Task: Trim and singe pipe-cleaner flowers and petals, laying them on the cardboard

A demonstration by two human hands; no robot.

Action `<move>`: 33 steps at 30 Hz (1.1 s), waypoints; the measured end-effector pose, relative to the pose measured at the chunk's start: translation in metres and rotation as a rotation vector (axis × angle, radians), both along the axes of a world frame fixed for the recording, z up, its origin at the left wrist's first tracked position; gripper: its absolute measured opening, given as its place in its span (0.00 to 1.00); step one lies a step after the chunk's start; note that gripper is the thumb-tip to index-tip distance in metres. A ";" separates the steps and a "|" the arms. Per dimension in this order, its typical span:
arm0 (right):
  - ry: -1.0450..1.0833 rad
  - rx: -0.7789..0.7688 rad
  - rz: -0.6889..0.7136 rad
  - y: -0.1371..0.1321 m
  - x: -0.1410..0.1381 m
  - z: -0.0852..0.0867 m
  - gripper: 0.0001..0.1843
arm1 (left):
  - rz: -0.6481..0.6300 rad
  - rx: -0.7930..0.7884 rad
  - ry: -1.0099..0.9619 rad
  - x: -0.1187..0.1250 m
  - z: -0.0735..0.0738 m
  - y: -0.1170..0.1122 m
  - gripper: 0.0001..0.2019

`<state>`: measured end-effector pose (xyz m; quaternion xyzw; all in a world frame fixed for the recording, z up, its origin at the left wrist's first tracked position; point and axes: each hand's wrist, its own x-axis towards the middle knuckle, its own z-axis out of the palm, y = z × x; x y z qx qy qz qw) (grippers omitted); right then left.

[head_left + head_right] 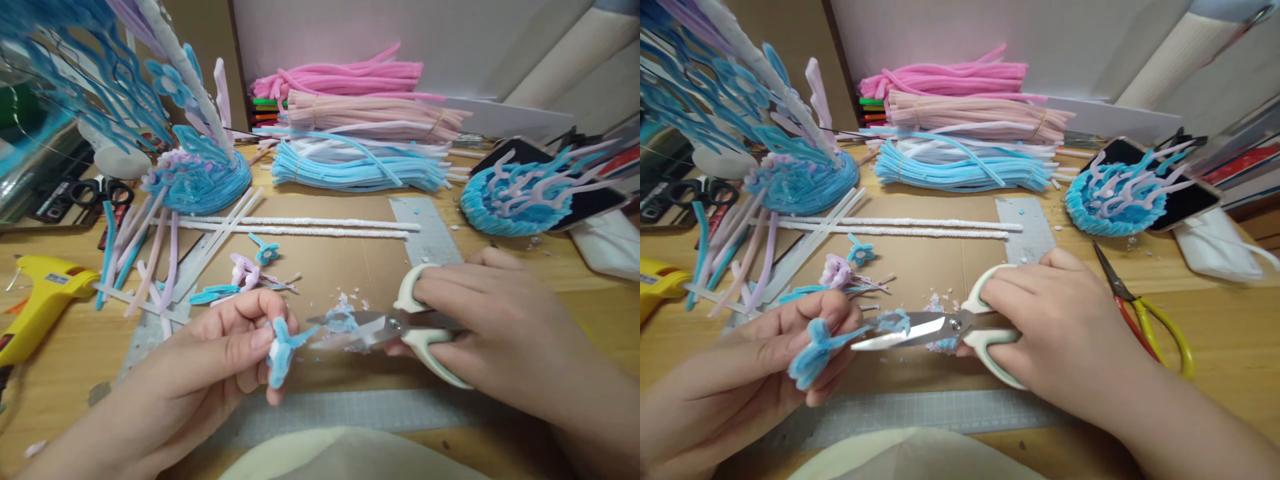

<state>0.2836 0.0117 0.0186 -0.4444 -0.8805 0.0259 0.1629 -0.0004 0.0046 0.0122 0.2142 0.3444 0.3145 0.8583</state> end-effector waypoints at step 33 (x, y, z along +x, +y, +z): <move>0.084 -0.129 0.071 -0.004 -0.005 0.000 0.13 | -0.018 0.044 0.067 0.007 -0.008 -0.004 0.04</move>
